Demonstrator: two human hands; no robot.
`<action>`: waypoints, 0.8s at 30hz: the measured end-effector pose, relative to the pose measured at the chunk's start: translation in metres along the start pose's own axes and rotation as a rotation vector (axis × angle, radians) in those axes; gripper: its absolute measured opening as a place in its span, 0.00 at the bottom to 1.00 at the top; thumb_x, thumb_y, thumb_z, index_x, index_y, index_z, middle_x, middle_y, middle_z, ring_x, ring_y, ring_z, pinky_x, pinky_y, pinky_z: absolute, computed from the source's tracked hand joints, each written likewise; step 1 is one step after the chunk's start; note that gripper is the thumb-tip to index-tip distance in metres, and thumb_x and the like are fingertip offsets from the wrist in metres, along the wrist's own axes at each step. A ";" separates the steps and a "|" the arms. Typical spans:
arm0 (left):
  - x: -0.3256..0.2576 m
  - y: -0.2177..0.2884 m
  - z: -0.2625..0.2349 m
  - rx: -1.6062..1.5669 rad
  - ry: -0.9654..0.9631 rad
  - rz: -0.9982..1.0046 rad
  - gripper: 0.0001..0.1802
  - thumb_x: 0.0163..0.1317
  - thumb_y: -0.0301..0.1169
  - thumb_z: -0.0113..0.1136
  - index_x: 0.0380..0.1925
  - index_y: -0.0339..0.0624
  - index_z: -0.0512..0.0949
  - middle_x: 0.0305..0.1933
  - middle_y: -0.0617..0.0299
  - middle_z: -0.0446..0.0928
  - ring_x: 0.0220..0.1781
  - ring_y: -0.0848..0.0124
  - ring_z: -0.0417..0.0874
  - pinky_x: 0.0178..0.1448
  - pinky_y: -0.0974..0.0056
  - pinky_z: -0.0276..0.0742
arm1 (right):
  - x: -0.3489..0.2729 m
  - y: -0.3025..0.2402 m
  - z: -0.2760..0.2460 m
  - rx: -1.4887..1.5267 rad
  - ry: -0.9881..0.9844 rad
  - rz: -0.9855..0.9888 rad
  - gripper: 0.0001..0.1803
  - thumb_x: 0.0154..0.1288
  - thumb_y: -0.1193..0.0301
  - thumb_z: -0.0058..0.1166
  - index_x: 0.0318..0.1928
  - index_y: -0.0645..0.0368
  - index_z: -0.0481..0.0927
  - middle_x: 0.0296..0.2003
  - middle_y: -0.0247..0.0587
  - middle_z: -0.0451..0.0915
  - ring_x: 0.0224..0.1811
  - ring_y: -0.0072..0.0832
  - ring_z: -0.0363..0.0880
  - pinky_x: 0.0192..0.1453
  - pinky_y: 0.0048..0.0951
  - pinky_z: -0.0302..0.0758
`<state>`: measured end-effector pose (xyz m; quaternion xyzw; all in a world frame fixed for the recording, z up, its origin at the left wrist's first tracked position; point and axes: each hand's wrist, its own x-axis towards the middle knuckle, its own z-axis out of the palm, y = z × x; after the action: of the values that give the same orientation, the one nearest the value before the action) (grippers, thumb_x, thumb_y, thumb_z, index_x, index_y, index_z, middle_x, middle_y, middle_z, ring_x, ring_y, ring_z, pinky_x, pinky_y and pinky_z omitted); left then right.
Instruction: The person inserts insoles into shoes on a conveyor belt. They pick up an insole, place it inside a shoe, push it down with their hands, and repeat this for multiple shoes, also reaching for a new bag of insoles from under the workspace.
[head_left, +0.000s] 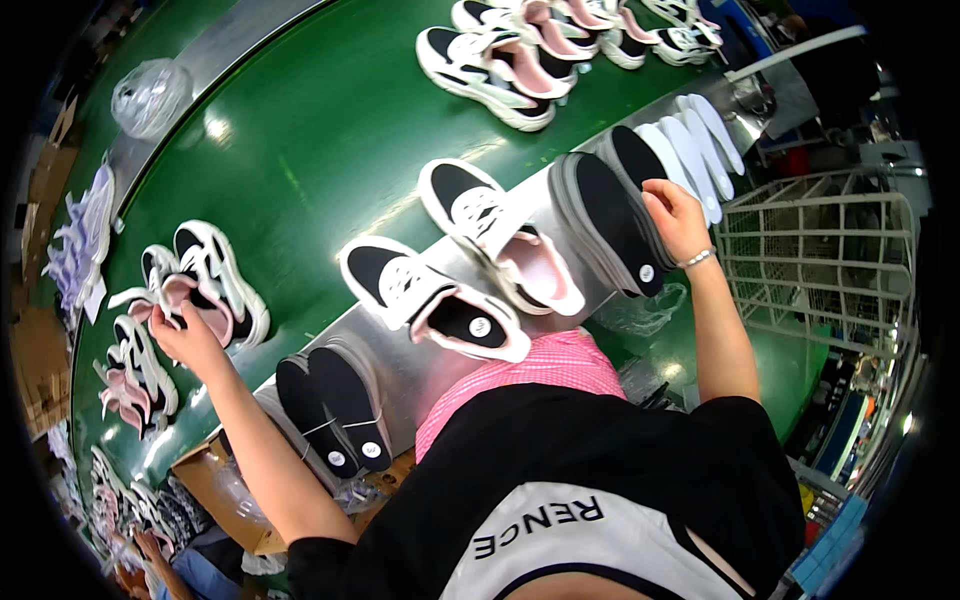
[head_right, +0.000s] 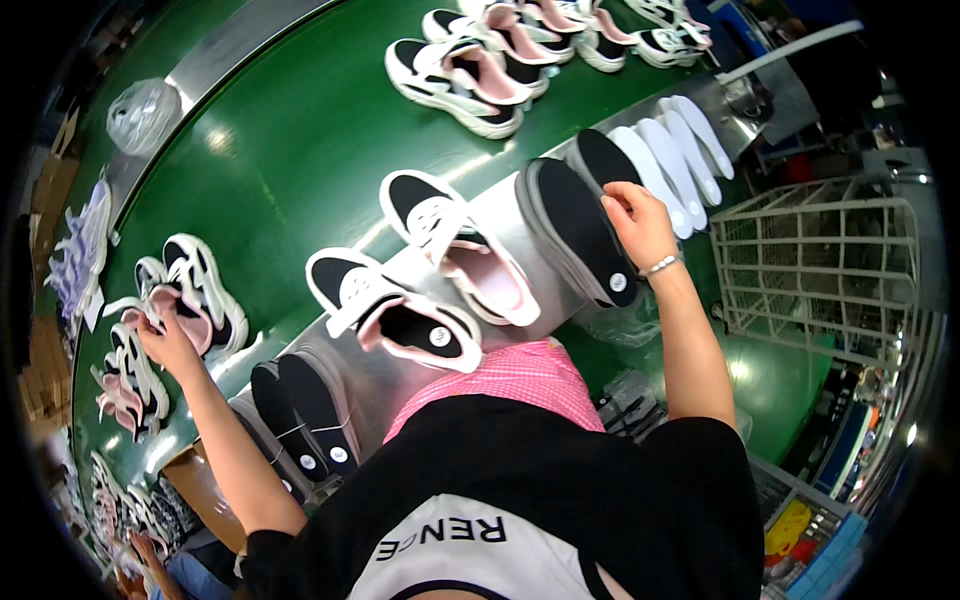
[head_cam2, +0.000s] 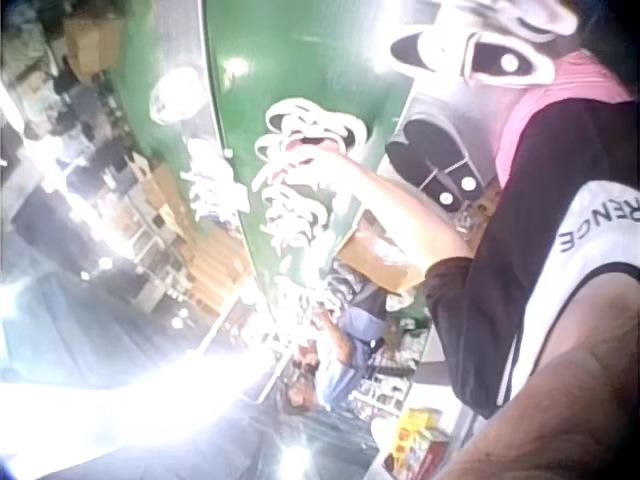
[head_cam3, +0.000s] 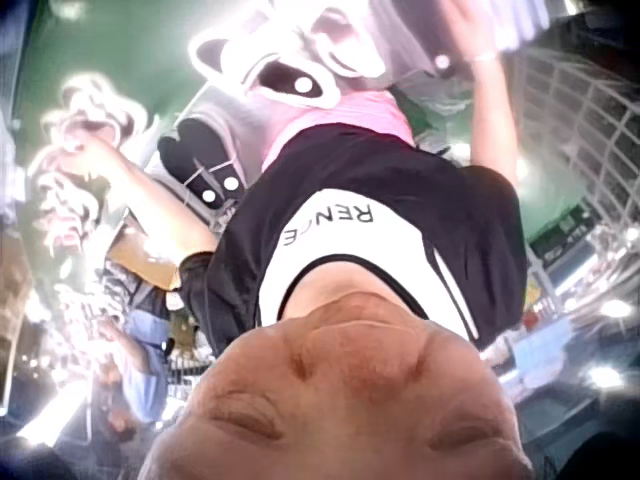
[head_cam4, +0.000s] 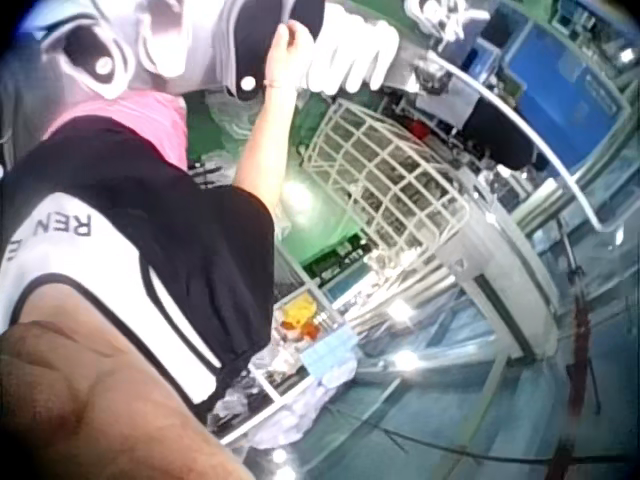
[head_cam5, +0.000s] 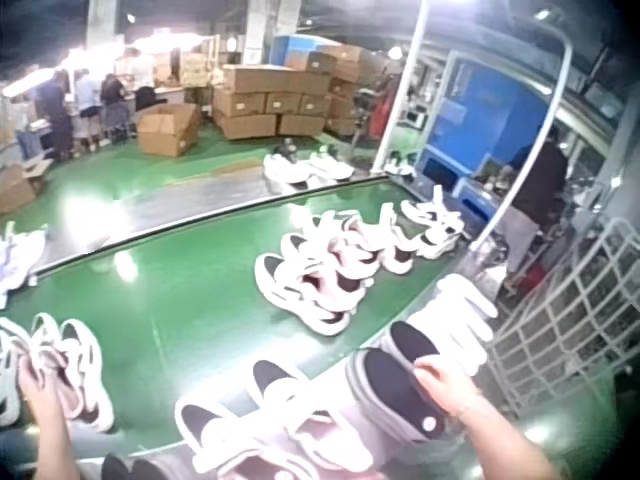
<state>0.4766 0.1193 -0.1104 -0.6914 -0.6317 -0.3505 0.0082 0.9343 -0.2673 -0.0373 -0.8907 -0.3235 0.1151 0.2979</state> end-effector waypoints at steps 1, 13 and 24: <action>-0.017 0.051 -0.018 -0.406 -0.127 -0.084 0.20 0.54 0.28 0.55 0.47 0.33 0.65 0.46 0.57 0.68 0.44 0.72 0.70 0.48 0.69 0.67 | 0.001 0.012 -0.004 -0.008 0.016 0.011 0.10 0.56 0.72 0.53 0.38 0.63 0.76 0.33 0.42 0.77 0.33 0.27 0.76 0.38 0.23 0.71; -0.178 0.292 -0.001 -0.780 -0.954 0.393 0.17 0.50 0.30 0.56 0.38 0.30 0.71 0.36 0.45 0.74 0.41 0.50 0.72 0.46 0.55 0.66 | 0.005 0.077 -0.011 -0.569 -0.058 0.126 0.21 0.43 0.59 0.63 0.36 0.52 0.71 0.36 0.38 0.76 0.40 0.37 0.74 0.40 0.42 0.66; -0.205 0.296 0.017 -0.626 -0.872 0.038 0.16 0.56 0.39 0.51 0.35 0.37 0.72 0.27 0.45 0.76 0.31 0.48 0.77 0.37 0.53 0.71 | -0.045 -0.060 -0.049 0.504 -1.007 0.480 0.11 0.53 0.66 0.53 0.24 0.62 0.76 0.17 0.36 0.73 0.20 0.22 0.75 0.26 0.23 0.73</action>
<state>0.7542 -0.1110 -0.0972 -0.7537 -0.4289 -0.2020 -0.4552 0.8889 -0.2825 0.0386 -0.6768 -0.1778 0.6589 0.2759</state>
